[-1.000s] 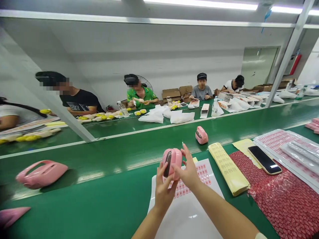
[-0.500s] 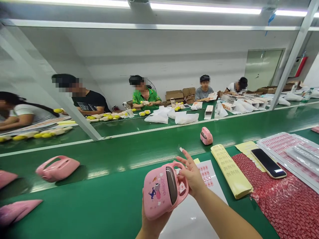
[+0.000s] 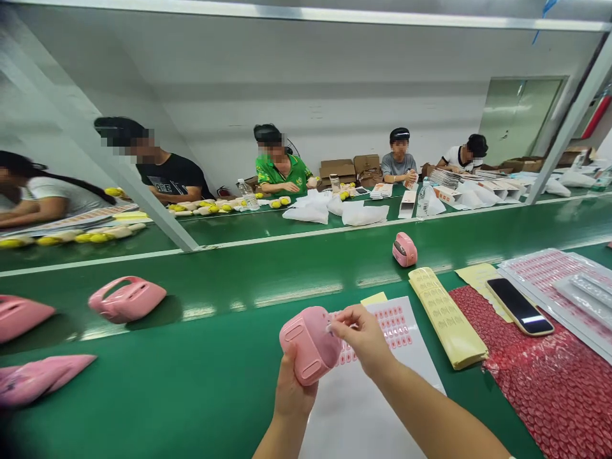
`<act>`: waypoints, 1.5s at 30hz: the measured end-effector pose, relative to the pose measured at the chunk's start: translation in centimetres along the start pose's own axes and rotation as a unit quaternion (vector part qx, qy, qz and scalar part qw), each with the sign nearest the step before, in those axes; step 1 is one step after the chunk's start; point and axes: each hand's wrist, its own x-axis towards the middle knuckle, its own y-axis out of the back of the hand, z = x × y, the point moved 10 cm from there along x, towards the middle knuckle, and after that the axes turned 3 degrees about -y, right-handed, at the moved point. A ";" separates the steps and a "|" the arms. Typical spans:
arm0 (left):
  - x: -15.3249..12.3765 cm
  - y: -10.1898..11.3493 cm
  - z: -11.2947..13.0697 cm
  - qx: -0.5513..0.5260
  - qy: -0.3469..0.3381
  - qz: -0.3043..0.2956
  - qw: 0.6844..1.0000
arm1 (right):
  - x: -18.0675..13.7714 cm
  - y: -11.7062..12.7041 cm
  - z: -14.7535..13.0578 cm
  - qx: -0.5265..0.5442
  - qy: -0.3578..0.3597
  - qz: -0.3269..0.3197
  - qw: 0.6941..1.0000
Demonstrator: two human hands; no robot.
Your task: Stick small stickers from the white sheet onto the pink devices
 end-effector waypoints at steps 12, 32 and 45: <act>-0.8 0.2 1.1 0.058 -0.064 0.023 0.996 | -0.6 -1.9 2.1 -0.071 -0.020 -0.026 0.997; -1.4 1.3 1.9 0.076 -0.094 0.081 0.989 | -2.0 -3.1 -0.3 -0.203 0.175 0.013 0.963; -1.2 1.2 1.4 0.081 -0.068 0.073 0.992 | -0.9 -1.9 0.3 -0.152 0.123 -0.006 0.981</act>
